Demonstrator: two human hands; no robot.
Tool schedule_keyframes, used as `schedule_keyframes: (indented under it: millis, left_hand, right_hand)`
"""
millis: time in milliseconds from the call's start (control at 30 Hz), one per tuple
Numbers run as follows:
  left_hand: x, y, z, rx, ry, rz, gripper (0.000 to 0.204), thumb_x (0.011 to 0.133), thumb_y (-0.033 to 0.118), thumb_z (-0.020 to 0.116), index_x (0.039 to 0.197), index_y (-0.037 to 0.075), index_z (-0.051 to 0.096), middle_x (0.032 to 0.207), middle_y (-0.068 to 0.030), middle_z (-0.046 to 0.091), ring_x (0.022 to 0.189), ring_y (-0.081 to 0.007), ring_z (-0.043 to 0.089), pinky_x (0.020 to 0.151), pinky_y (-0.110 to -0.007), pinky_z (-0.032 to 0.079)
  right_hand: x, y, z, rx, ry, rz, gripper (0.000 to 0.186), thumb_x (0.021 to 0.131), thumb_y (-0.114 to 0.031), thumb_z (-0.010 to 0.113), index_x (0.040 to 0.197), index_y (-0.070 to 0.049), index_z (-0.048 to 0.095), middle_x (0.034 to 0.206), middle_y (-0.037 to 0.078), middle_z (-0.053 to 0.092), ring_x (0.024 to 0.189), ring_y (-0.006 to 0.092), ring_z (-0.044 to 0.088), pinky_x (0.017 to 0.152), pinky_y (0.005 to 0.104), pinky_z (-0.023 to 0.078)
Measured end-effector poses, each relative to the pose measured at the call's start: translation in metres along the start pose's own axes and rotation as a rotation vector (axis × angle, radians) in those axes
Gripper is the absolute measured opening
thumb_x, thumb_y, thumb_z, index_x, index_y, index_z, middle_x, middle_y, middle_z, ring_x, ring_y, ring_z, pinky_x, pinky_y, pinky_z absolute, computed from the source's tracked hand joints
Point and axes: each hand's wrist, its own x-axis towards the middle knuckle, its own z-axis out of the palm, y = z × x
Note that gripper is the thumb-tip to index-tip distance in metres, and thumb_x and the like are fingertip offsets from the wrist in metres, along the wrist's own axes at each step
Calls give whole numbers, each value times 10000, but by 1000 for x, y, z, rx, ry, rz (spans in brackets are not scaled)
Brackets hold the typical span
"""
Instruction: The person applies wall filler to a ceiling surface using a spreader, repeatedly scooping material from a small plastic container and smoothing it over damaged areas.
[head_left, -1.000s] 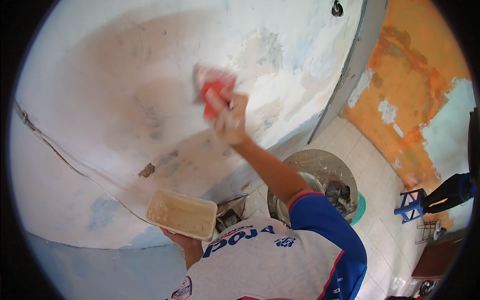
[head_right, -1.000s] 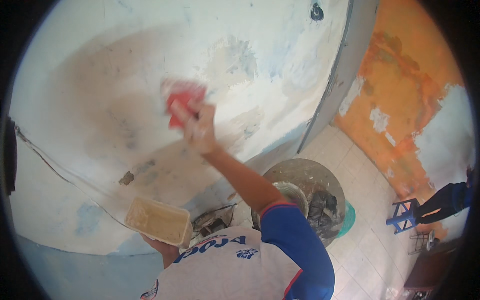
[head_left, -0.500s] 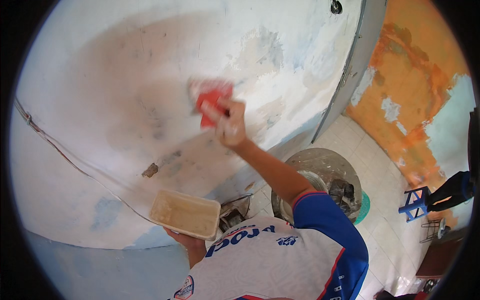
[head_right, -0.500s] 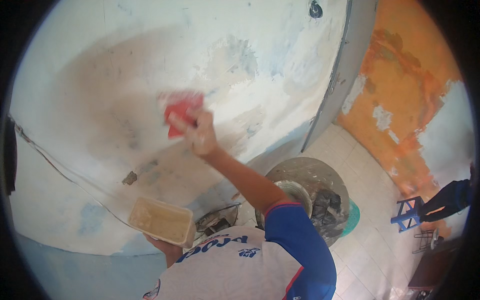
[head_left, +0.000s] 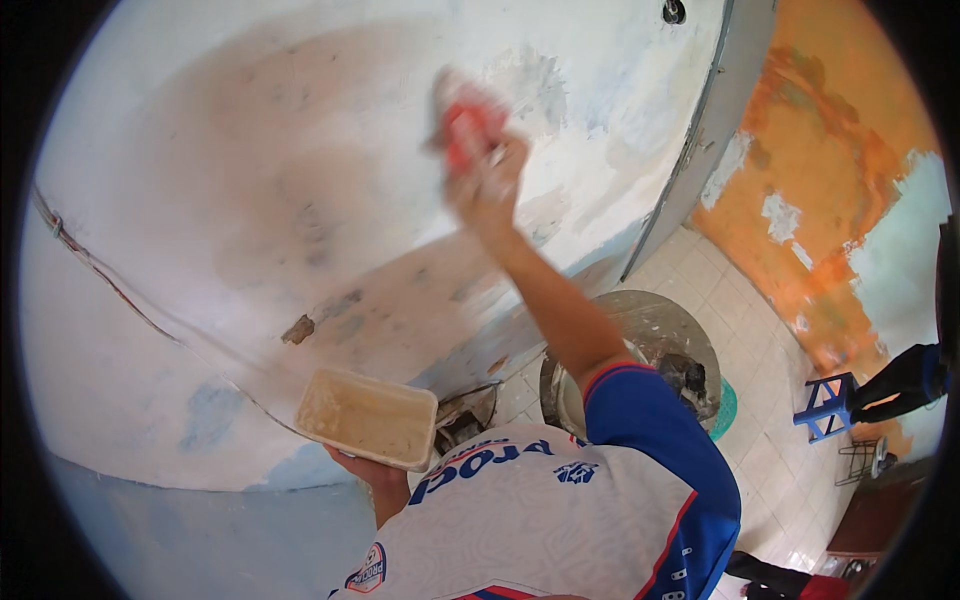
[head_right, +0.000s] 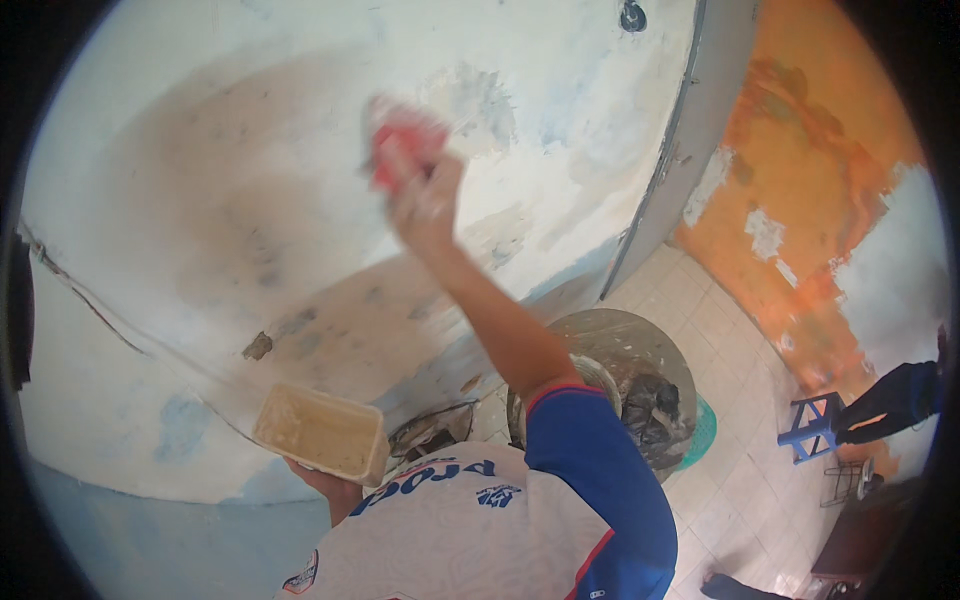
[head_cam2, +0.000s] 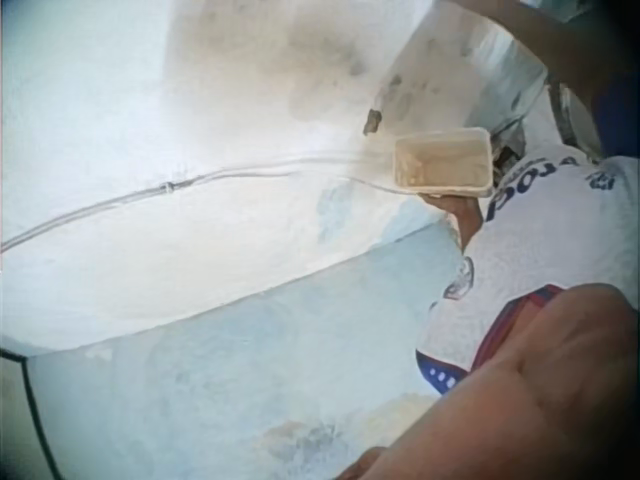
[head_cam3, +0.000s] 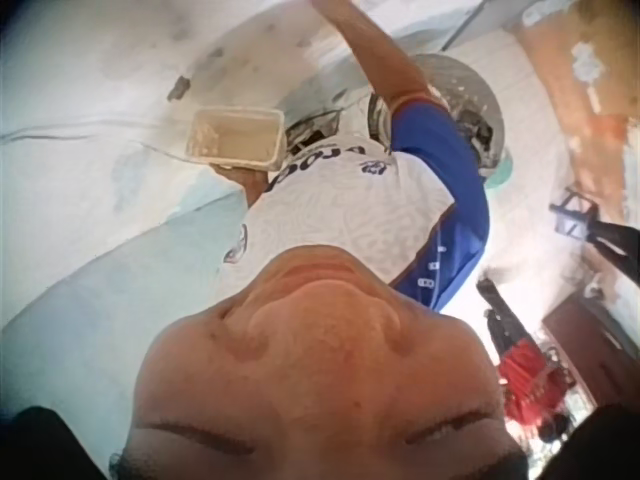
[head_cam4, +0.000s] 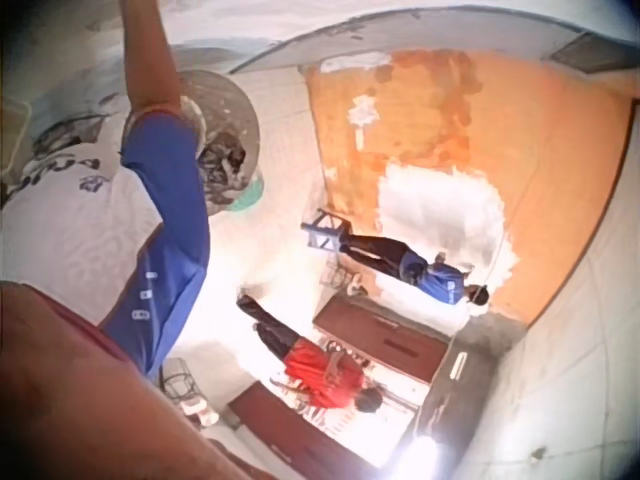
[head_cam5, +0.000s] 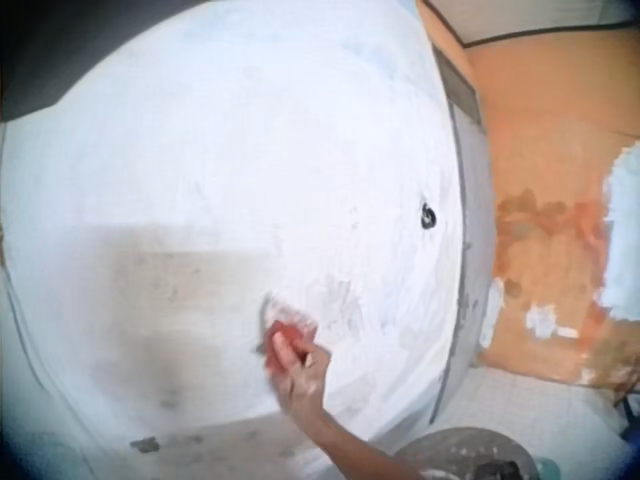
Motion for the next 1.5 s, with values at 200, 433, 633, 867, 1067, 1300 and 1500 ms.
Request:
schedule_keyframes:
  millis: [200, 433, 633, 867, 1067, 1300, 1500]
  left_hand:
    - [-5, 2, 24, 23, 7, 22, 698, 1062, 650, 409, 1532, 138, 478, 1490, -104, 576, 1339, -321, 586, 1125, -499, 505]
    - [-11, 6, 7, -23, 97, 0, 687, 1051, 643, 416, 1520, 148, 493, 1487, -92, 577, 1325, -321, 596, 1110, -490, 519]
    - [-12, 7, 8, -2, 82, 5, 676, 1049, 651, 399, 1504, 163, 506, 1475, -87, 588, 1341, -317, 589, 1137, -494, 501]
    - [-16, 16, -2, 26, 193, -51, 710, 1051, 678, 355, 1547, 182, 466, 1537, -75, 548, 1385, -323, 559, 1187, -485, 458]
    - [-15, 12, -9, -4, 118, 11, 750, 1053, 699, 330, 1579, 175, 440, 1587, -77, 499, 1431, -326, 505, 1198, -495, 429]
    - [-18, 15, 1, 10, 110, 1, 733, 1056, 687, 302, 1567, 183, 448, 1554, -94, 523, 1411, -328, 526, 1201, -504, 428]
    - [-16, 14, 1, -9, 145, 44, 745, 1049, 692, 312, 1573, 178, 445, 1537, -104, 540, 1403, -339, 531, 1188, -508, 438]
  right_hand:
    - [-9, -51, -32, 49, 7, -62, 537, 910, 89, 639, 1413, -92, 686, 1148, 158, 544, 1017, 304, 572, 849, 337, 506]
    - [62, 34, -13, -108, 194, 22, 364, 1033, -151, 695, 1388, -68, 692, 1113, 114, 587, 1020, 228, 576, 893, 329, 483]
    - [-30, -72, -19, 95, -215, -146, 175, 1023, -135, 702, 1137, -51, 804, 1102, 118, 624, 1021, 240, 615, 881, 348, 524]
    - [64, 16, -33, -186, 279, 61, 391, 991, -30, 648, 1380, -18, 678, 1111, 107, 509, 1055, 240, 520, 832, 317, 476]
    - [17, -6, -4, -246, 124, 35, 475, 962, 45, 635, 1411, -100, 692, 1163, 150, 559, 1072, 284, 563, 908, 367, 504]
    - [20, -47, -24, 79, 80, -27, 349, 1012, 12, 626, 1353, -11, 698, 1113, 124, 539, 987, 230, 558, 842, 317, 497]
    - [70, 2, -28, 69, 283, 132, 432, 977, 95, 585, 1384, -8, 682, 1117, 100, 514, 939, 209, 512, 787, 294, 456]
